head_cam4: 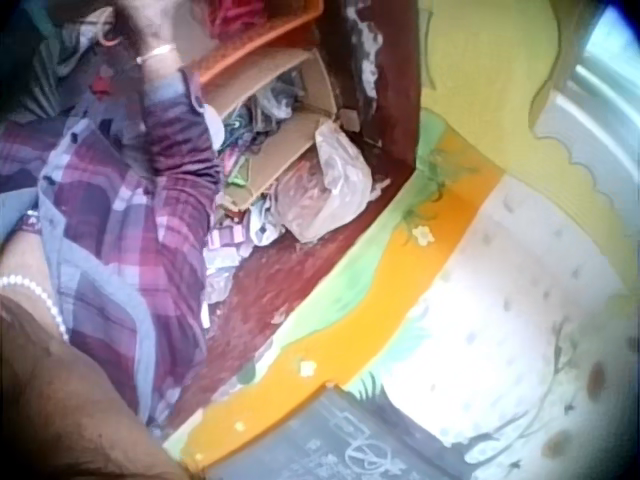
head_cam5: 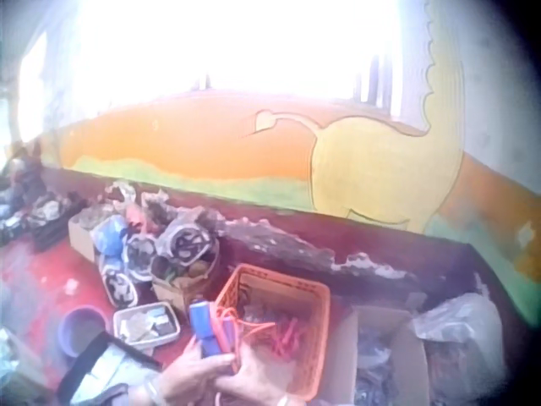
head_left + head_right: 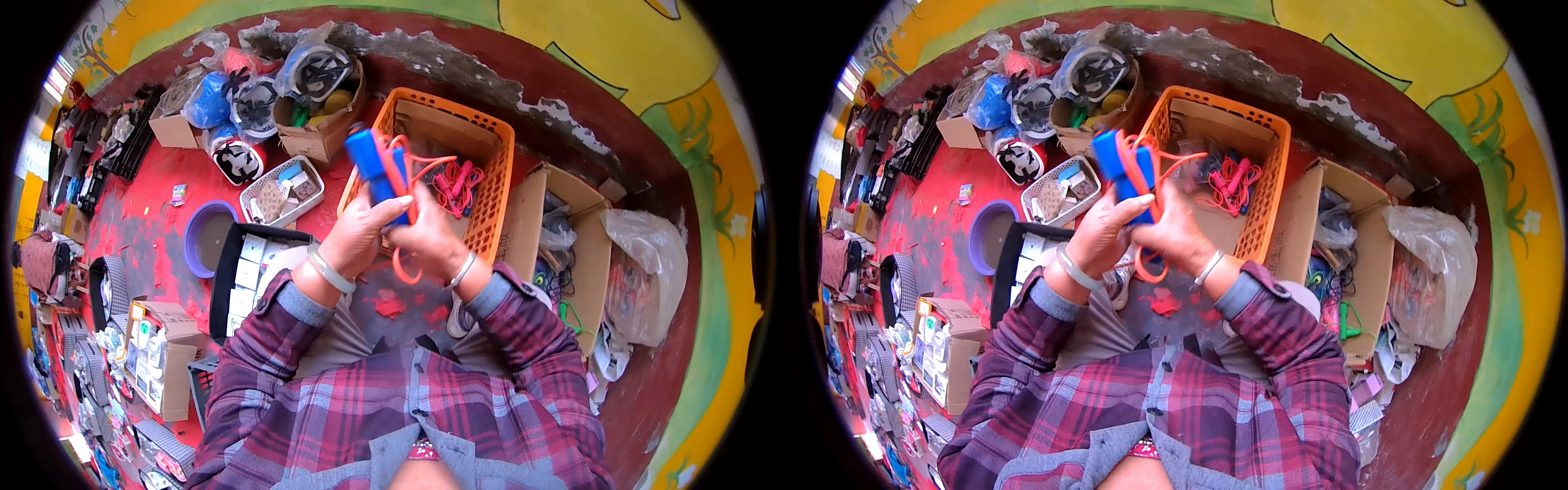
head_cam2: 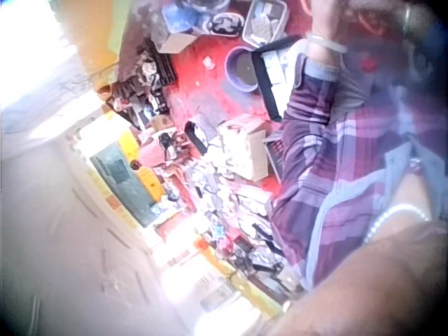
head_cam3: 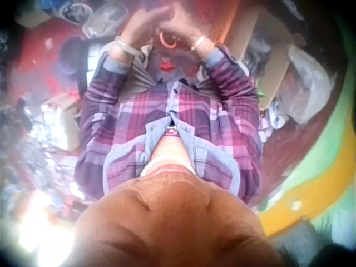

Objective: The person cleans jump rope handles and cords using a cloth, then coils the cords around the handles.

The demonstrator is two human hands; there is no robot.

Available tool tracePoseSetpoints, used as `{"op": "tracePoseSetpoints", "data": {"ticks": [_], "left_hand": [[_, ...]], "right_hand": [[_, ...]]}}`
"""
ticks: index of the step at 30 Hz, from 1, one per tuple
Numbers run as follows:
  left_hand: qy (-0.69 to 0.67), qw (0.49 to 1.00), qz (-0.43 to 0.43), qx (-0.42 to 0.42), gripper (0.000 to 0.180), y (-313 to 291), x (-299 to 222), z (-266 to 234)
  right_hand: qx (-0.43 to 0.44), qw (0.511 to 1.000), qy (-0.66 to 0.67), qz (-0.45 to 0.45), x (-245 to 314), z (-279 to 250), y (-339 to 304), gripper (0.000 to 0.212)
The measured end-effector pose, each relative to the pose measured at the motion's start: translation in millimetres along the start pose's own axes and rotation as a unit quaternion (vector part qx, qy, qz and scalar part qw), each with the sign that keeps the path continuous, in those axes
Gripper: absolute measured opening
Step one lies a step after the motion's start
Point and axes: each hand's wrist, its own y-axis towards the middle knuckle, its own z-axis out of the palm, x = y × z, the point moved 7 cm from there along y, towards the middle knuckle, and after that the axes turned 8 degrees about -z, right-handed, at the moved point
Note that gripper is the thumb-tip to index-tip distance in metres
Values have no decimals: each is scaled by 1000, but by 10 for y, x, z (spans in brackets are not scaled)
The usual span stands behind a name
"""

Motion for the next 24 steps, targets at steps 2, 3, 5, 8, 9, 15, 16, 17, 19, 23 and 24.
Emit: {"op": "tracePoseSetpoints", "data": {"ticks": [2, 3, 5, 8, 9, 15, 16, 17, 19, 23, 24], "left_hand": [[72, 990, 103, -59, 56, 187, -180, -179], [115, 976, 156, -97, 56, 173, -281, -255], [170, 941, 237, -172, 47, 93, -450, -363], [85, 981, 97, -147, 37, 145, -286, -539], [94, 983, 85, -136, 30, 112, -308, -436], [247, 968, 53, -3, 26, 54, -316, -184], [266, 962, 52, 32, 25, 57, -347, -152], [270, 960, 51, 48, 26, 59, -364, -141], [268, 959, 48, 79, 29, 65, -408, -140], [243, 967, 13, 79, 30, 103, -477, -253], [266, 961, 25, 73, 30, 91, -475, -288]], "right_hand": [[-48, 994, 99, 14, -118, -261, 374, 46], [-74, 988, 117, 62, -357, -466, 535, 41], [-127, 963, 197, 136, -695, -819, 786, 34], [-224, 928, 248, 166, -1263, -1210, 1089, 31], [-252, 921, 242, 173, -1542, -1343, 1193, 26], [-382, 899, 157, 147, -2737, -1532, 1675, 19], [-412, 890, 133, 144, -2939, -1553, 1734, 19], [-467, 868, 106, 129, -3099, -1539, 1793, 18], [-499, 852, 60, 142, -3338, -1442, 1907, 36], [-458, 828, -152, 285, -3461, -1178, 2058, 64], [-426, 822, -190, 327, -3456, -1113, 2064, 66]]}}
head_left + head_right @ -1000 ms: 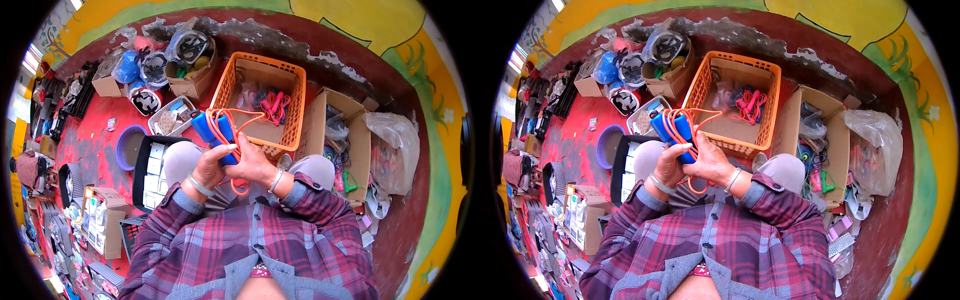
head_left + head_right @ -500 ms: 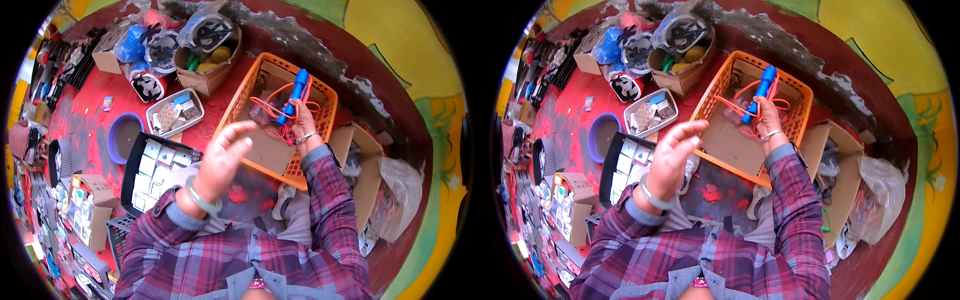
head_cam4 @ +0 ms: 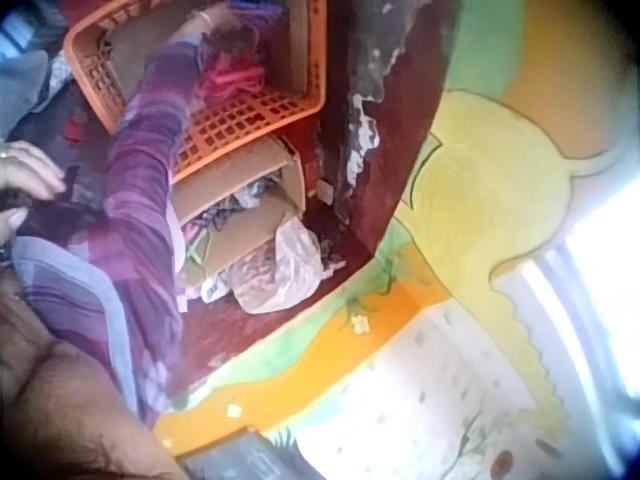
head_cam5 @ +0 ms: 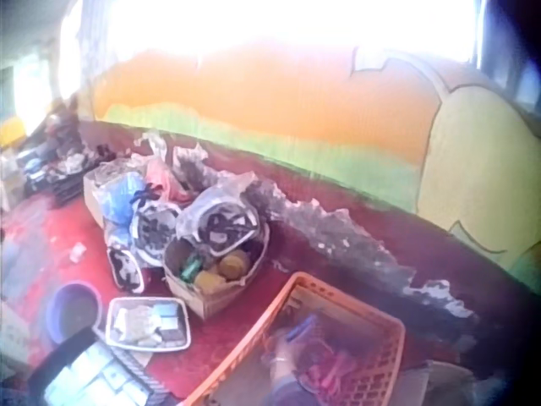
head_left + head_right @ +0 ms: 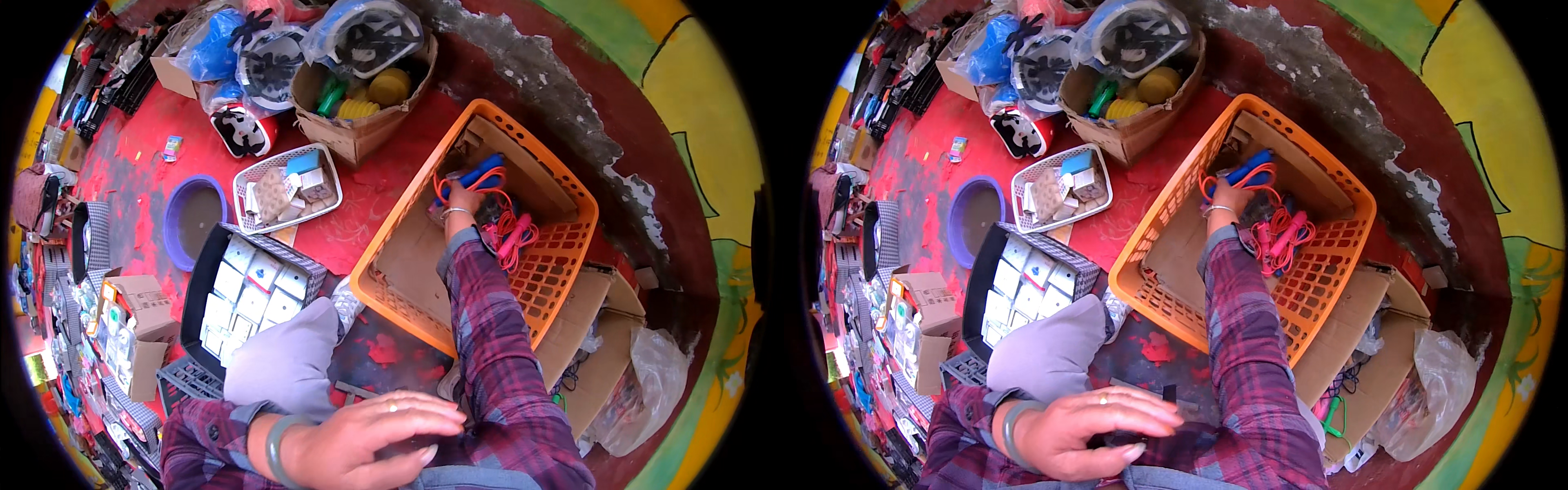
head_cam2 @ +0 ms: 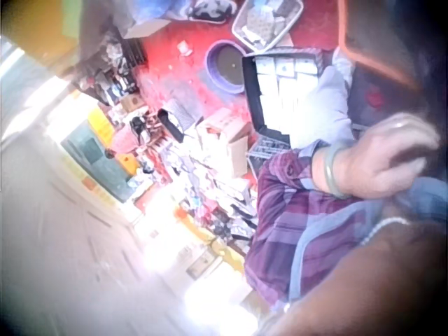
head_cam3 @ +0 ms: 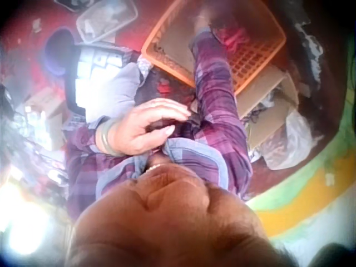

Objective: The person cleans jump rope handles and cords using a cloth, then coils the cords around the handles.

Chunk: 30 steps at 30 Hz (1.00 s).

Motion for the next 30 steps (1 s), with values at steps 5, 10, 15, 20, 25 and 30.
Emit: {"op": "tracePoseSetpoints", "data": {"ticks": [5, 10, 15, 20, 25, 30], "left_hand": [[14, 999, -6, -36, 25, -10, -46, -100], [19, 999, 10, -32, 25, -24, -56, -61], [24, 999, 10, -23, 25, -40, -68, -2], [32, 999, 9, -19, 24, 7, -46, 21], [44, 999, -20, -15, 24, 76, 12, -29], [48, 997, -51, -11, 24, 92, 60, -74]], "right_hand": [[220, 842, -472, -138, -291, 401, 468, 89], [255, 890, -357, -122, -268, 422, 800, 88], [146, 951, -170, -212, -111, 27, 479, 86], [131, 835, -291, -447, -115, 259, -79, 72], [172, 737, -498, -424, -378, 445, 203, 60], [147, 776, -504, -349, -465, 342, 667, 56]]}}
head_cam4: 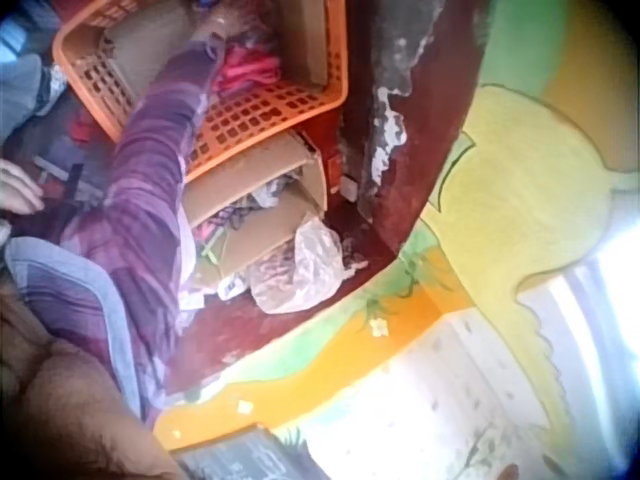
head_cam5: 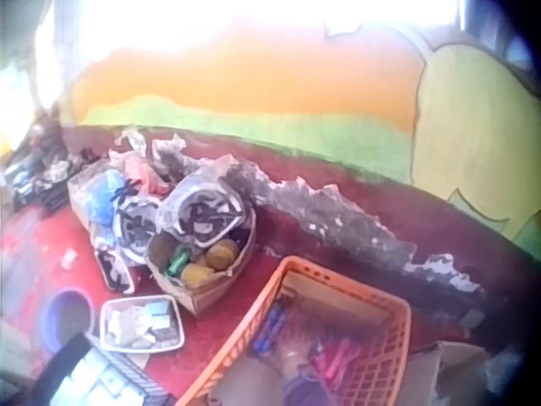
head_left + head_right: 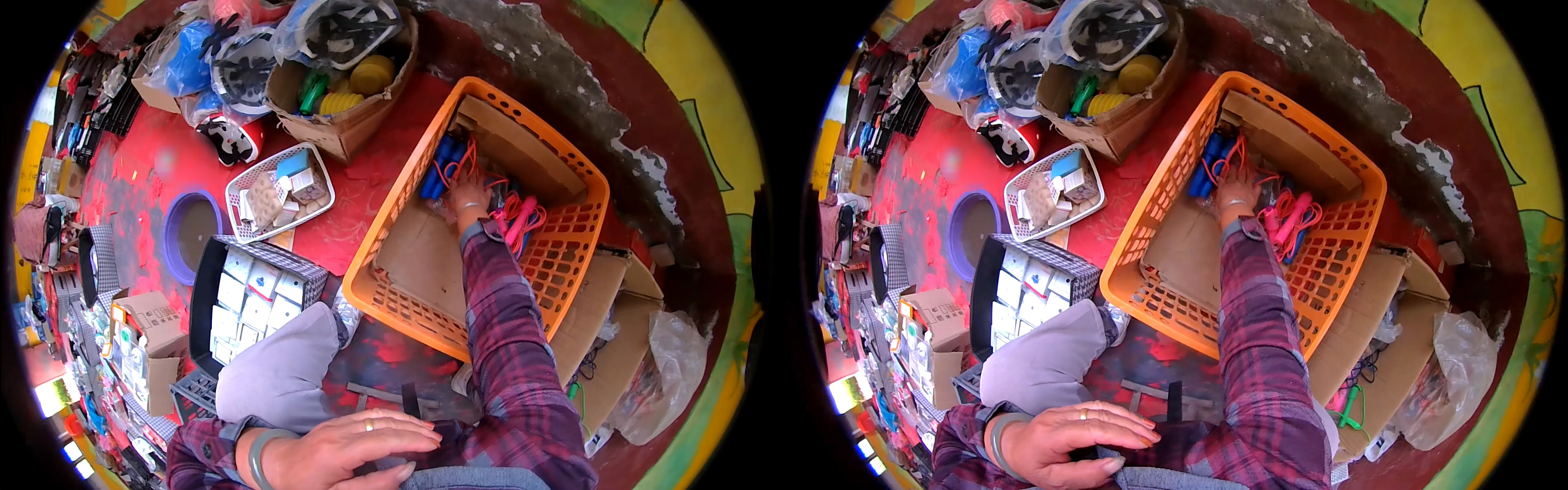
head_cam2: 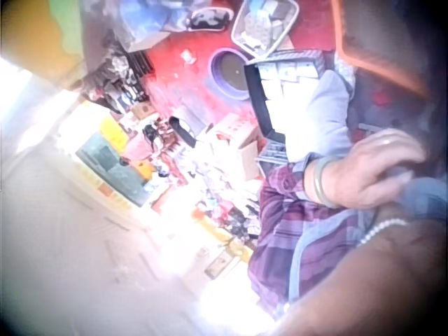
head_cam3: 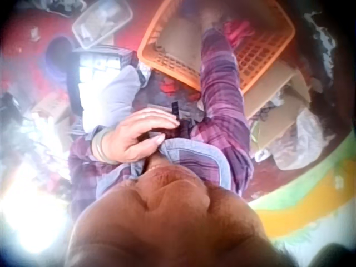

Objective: The person cleans jump rope handles and cords using a cloth, then coils the cords around the handles.

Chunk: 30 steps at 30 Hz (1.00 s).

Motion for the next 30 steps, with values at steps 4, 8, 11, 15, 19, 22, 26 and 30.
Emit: {"op": "tracePoseSetpoints", "data": {"ticks": [4, 8, 11, 15, 19, 22, 26, 30], "left_hand": [[-9, 999, -24, 29, 27, -30, 47, 132], [5, 1000, -4, 19, 24, -76, 128, 226], [-47, 998, -39, -20, 21, -129, 147, 273], [-148, 978, -134, -53, 22, -87, 135, 349], [-226, 970, 6, -85, 30, 43, 274, 379], [-285, 954, -37, -87, 29, 145, 335, 524], [-283, 951, -76, -97, 24, 284, 503, 594], [-239, 960, -106, -97, 25, 442, 663, 630]], "right_hand": [[150, 987, -29, -42, 510, -543, -242, 65], [211, 974, 21, -75, 142, -359, 75, 42], [171, 930, 306, -108, 96, -1518, -457, 34], [85, 861, 492, -94, -783, -2606, -1345, 31], [-5, 836, 549, 2, -1848, -3197, -2659, 34], [-71, 790, 603, 87, -2688, -3123, -3791, 40], [-139, 750, 607, 224, -3546, -2364, -5297, 38], [-163, 660, 653, 335, -3679, -1639, -6367, 37]]}}
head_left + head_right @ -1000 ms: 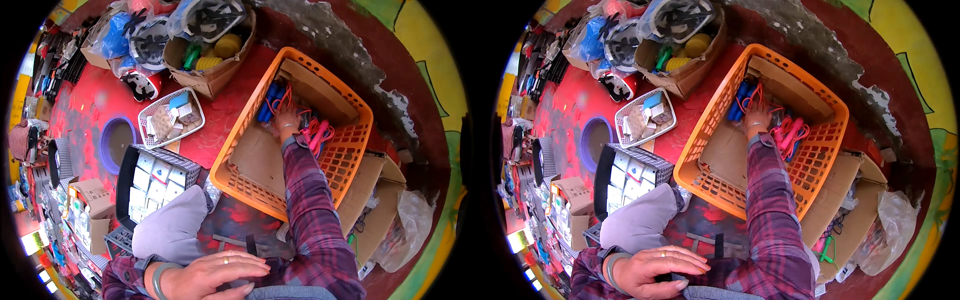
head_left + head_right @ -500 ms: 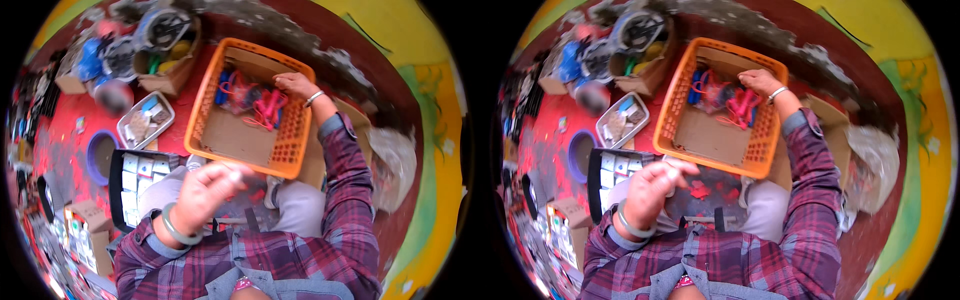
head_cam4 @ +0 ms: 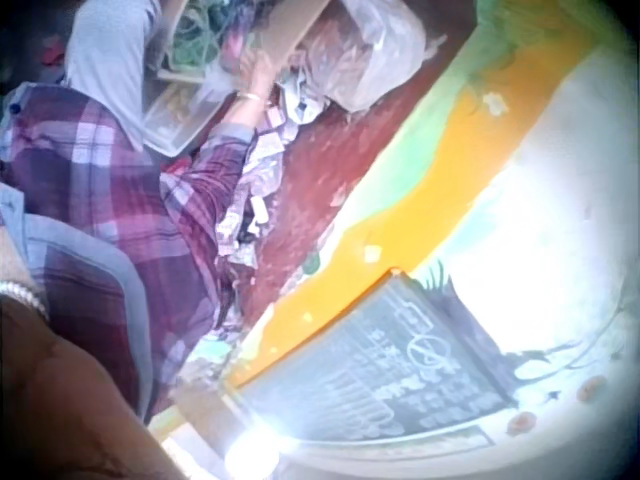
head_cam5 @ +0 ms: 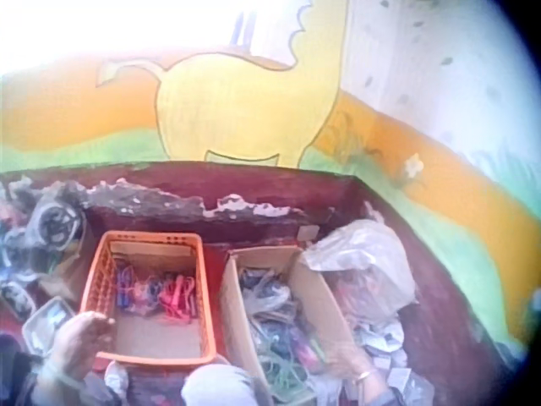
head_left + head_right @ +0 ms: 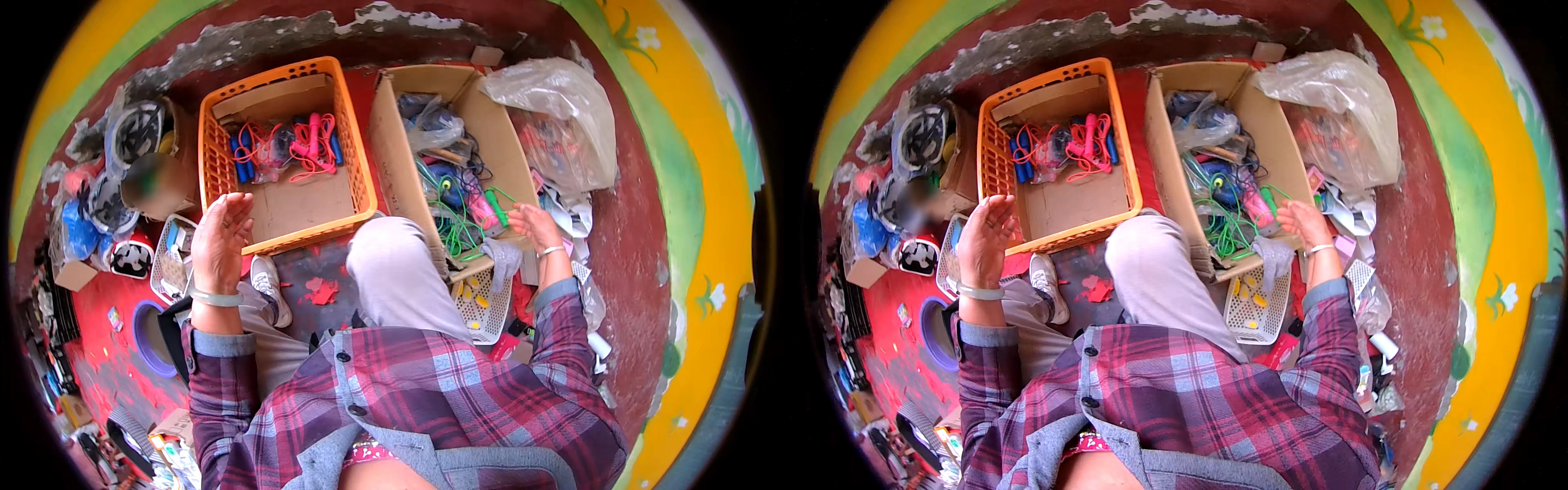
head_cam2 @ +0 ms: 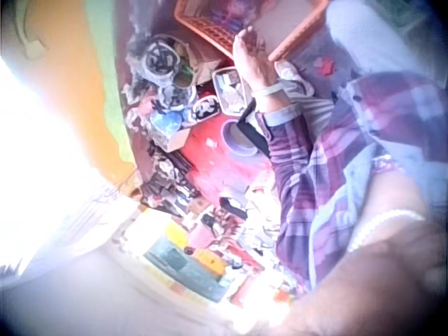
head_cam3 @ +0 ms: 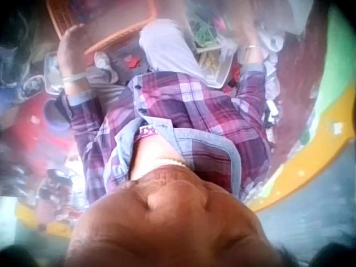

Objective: The person cleans jump rope handles and cords using a cloth, then coils the cords around the handles.

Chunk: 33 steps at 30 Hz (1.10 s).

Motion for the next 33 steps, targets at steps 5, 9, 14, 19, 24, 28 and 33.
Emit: {"op": "tracePoseSetpoints", "data": {"ticks": [5, 9, 14, 19, 24, 28, 33], "left_hand": [[60, 998, -27, -21, 25, 211, 178, -29], [94, 995, -13, -12, 23, 260, 218, 86], [137, 991, -7, -11, 20, 416, 376, 118], [158, 987, -26, -23, 19, 442, 439, 110], [179, 984, -8, -17, 18, 506, 475, 69], [210, 977, -9, -27, 16, 458, 473, 184], [222, 975, 0, -20, 16, 450, 468, 132]], "right_hand": [[-40, 885, -445, -132, -360, -291, -352, 50], [-18, 778, -610, -149, -441, 160, -548, 49], [-104, 831, -496, -230, -491, 11, -528, 27], [-239, 897, -279, -248, -462, -484, -690, 19], [-215, 816, -378, -381, -382, -589, -869, 23], [-218, 798, -457, -328, -566, -555, -644, 26], [-172, 765, -538, -310, -322, -272, -437, 24]]}}
